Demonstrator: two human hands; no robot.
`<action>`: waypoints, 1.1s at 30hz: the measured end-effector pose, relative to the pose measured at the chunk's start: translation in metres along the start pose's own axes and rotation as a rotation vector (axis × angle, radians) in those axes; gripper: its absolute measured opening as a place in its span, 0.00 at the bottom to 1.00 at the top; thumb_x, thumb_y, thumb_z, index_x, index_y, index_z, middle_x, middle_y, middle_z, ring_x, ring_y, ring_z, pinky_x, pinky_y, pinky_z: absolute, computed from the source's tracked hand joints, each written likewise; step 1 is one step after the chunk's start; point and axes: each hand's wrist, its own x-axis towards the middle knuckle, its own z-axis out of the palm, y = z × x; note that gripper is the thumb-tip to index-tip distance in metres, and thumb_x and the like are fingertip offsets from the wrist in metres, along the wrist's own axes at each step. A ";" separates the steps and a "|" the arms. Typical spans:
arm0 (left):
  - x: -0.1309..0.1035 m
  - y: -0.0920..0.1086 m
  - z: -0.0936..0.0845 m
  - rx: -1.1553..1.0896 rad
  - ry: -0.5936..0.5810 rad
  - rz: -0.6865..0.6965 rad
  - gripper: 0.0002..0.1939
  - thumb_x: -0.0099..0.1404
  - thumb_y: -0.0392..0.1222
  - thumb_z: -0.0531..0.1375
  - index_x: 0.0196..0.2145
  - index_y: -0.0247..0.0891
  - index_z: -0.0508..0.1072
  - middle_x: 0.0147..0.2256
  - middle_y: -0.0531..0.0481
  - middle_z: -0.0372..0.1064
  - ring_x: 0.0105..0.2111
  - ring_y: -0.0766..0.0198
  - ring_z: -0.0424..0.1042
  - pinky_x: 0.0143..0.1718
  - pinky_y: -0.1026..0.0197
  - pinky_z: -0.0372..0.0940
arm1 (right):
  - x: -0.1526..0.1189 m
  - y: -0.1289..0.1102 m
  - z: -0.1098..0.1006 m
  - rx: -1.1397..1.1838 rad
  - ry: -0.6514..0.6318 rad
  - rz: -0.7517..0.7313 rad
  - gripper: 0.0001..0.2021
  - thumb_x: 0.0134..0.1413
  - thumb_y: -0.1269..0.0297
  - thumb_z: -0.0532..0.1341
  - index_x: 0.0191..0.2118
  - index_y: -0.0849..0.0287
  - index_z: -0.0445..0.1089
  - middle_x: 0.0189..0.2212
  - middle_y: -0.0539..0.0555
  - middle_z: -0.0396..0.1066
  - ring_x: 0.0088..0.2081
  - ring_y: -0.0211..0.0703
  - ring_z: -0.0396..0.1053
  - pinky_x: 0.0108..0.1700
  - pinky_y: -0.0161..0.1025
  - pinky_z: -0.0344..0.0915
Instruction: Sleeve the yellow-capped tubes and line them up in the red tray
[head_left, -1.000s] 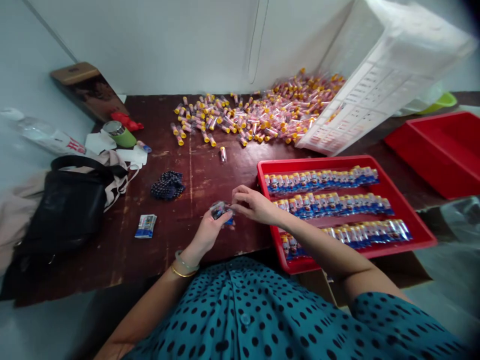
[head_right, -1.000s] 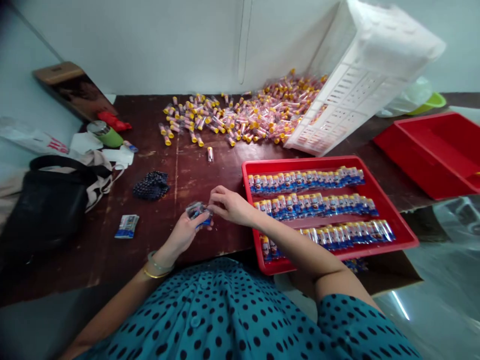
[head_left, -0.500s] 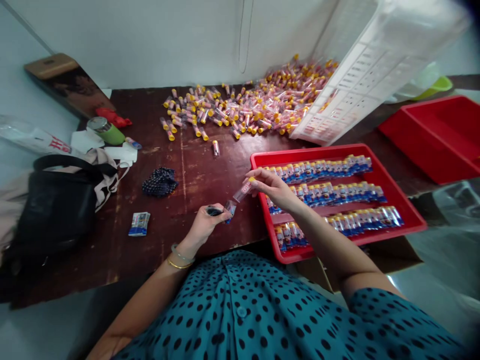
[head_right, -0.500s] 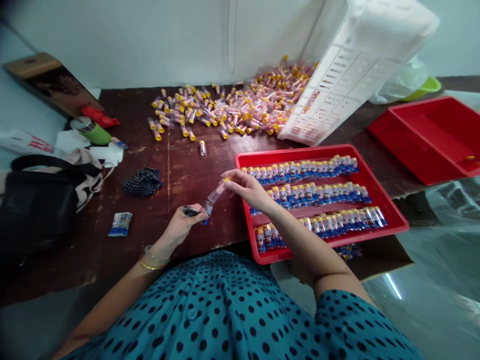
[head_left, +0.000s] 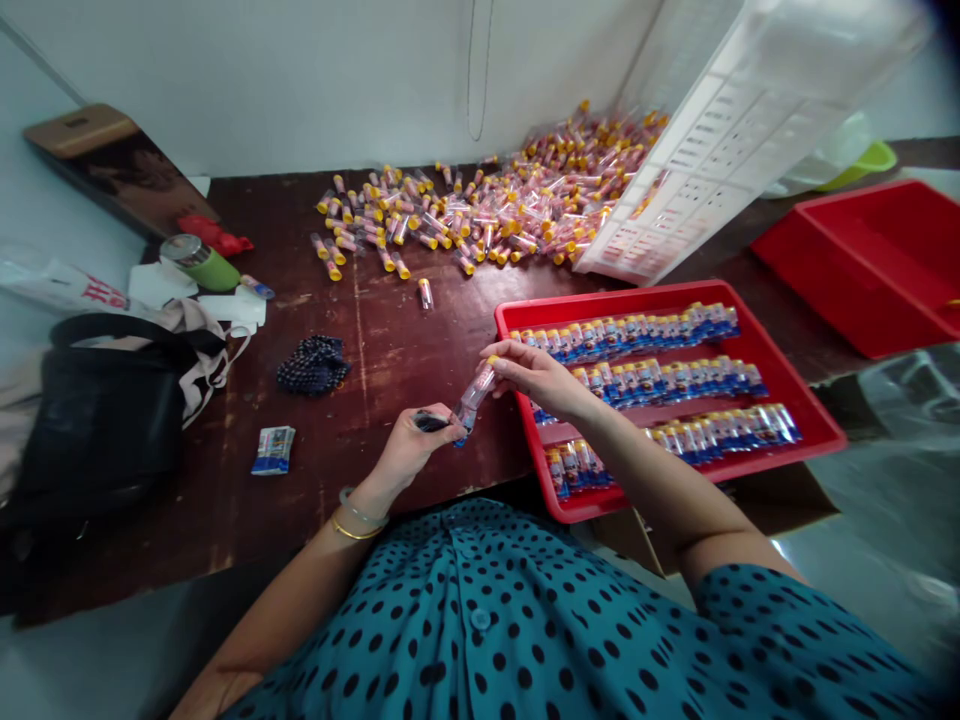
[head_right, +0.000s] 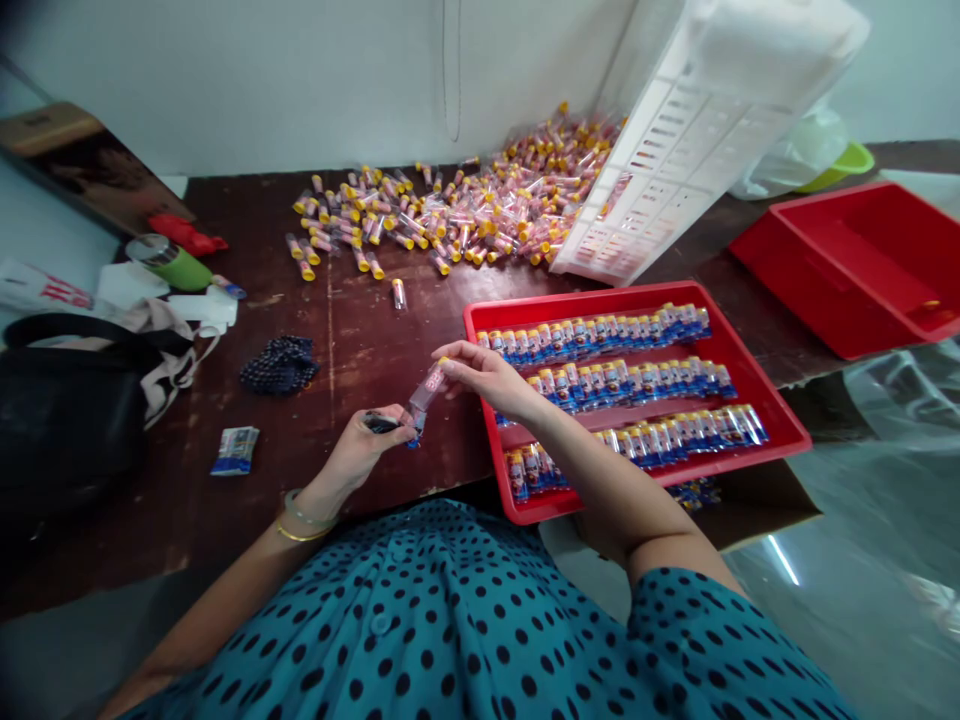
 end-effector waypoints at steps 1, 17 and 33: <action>0.000 0.000 0.000 -0.002 -0.011 0.004 0.11 0.50 0.45 0.73 0.23 0.37 0.77 0.24 0.52 0.69 0.28 0.63 0.66 0.34 0.61 0.62 | -0.001 0.001 0.001 -0.051 -0.008 -0.008 0.15 0.57 0.55 0.66 0.45 0.57 0.71 0.33 0.49 0.73 0.32 0.34 0.71 0.36 0.32 0.71; -0.001 -0.013 0.020 -0.234 -0.026 -0.193 0.15 0.50 0.47 0.73 0.34 0.37 0.80 0.31 0.51 0.75 0.32 0.63 0.71 0.39 0.61 0.66 | -0.028 0.011 0.018 -0.344 0.115 -0.195 0.11 0.60 0.55 0.63 0.40 0.57 0.68 0.37 0.52 0.73 0.38 0.39 0.71 0.44 0.38 0.69; -0.007 0.004 0.032 -0.402 -0.060 -0.225 0.15 0.49 0.44 0.75 0.35 0.40 0.82 0.33 0.52 0.77 0.34 0.65 0.71 0.38 0.63 0.65 | -0.056 0.034 0.043 -0.262 0.219 -0.227 0.10 0.56 0.58 0.67 0.41 0.55 0.72 0.43 0.53 0.76 0.46 0.44 0.74 0.52 0.43 0.68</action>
